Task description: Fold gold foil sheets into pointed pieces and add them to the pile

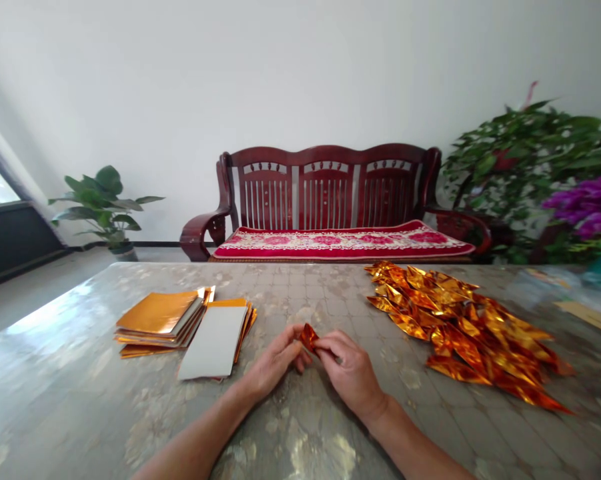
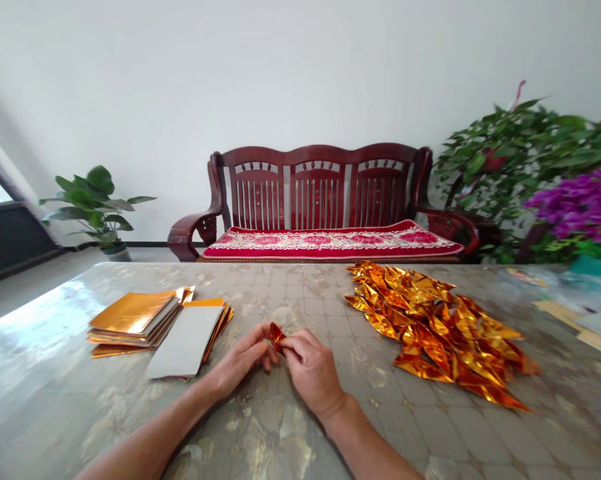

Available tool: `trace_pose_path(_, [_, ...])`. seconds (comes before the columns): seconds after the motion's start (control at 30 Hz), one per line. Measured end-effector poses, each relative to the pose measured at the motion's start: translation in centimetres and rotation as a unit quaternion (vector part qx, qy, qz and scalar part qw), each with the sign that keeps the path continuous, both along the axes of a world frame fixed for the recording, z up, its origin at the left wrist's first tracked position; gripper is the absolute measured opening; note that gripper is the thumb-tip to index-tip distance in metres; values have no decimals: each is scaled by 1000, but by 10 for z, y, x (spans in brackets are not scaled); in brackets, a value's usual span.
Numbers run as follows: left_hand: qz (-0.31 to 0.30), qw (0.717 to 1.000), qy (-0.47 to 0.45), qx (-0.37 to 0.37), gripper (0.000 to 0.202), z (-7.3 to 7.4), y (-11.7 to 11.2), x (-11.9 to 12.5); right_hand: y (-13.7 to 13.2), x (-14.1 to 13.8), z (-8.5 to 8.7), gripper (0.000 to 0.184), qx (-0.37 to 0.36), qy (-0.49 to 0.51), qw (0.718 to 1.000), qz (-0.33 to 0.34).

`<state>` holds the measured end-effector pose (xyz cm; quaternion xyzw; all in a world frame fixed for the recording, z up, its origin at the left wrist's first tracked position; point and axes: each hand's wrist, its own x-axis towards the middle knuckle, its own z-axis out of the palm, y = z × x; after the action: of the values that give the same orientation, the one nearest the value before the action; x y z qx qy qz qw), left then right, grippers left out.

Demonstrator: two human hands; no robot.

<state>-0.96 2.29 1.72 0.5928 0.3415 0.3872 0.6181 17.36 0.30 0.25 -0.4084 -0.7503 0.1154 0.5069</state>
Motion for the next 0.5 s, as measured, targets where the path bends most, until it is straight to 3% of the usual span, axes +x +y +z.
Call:
trace_pose_path(0.2, [60, 997, -14, -35, 44, -16, 5, 9, -2, -2, 3, 18, 1, -3, 1000, 4])
trace_pose_path(0.5, [93, 993, -26, -75, 40, -13, 3, 10, -5, -1, 14, 17, 28, -46, 998, -44])
